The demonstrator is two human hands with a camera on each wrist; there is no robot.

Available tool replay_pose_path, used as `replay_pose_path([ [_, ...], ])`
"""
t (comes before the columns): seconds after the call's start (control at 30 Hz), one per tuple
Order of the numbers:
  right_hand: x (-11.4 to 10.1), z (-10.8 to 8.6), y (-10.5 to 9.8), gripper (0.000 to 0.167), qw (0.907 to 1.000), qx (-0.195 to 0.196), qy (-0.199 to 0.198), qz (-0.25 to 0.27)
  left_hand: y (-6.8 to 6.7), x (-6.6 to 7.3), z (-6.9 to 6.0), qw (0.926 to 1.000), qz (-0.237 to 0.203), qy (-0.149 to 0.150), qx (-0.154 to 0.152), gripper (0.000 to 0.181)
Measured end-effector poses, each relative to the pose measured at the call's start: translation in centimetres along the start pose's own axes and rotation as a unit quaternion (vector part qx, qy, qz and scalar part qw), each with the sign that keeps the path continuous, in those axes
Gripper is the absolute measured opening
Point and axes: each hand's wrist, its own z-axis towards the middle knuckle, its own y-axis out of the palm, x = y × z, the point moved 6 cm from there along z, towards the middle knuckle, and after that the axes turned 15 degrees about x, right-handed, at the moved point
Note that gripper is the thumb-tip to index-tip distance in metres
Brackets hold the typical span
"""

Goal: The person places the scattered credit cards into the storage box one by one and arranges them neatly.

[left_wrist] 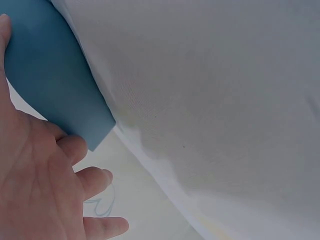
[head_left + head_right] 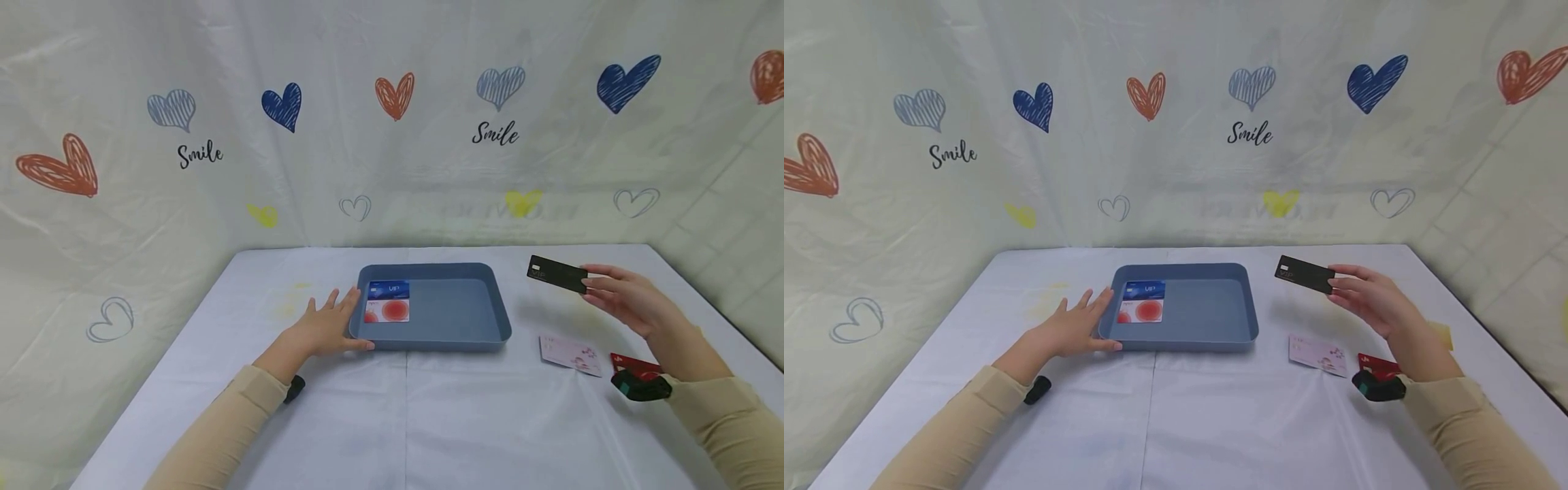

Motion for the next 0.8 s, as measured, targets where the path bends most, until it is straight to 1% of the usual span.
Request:
replay_pose_path([
  [0.13, 0.1, -0.3, 1.7, 0.033, 0.9999, -0.008, 0.006, 0.003, 0.2, -0.1, 0.0, 1.0, 0.003, 0.001, -0.001, 0.115],
  [0.33, 0.4, -0.3, 3.5, 0.031, 0.9995, -0.006, 0.005, -0.032, 0.1, 0.1, 0.0, 1.0, 0.006, 0.002, 0.001, 0.115],
  [0.53, 1.2, -0.1, 5.3, 0.03, 0.998, -0.023, -0.008, -0.058, 0.1, 0.0, 0.0, 1.0, 0.006, 0.001, 0.003, 0.115],
  [0.7, 2.0, 0.0, 7.0, 0.027, 0.9969, -0.036, -0.002, -0.07, -0.1, 0.2, 0.0, 1.0, 0.002, 0.0, 0.0, 0.115],
  [0.8, 2.3, 0.0, 8.1, 0.026, 0.9967, -0.045, 0.002, -0.068, -0.2, 0.2, 0.0, 1.0, 0.002, 0.0, -0.002, 0.115],
])
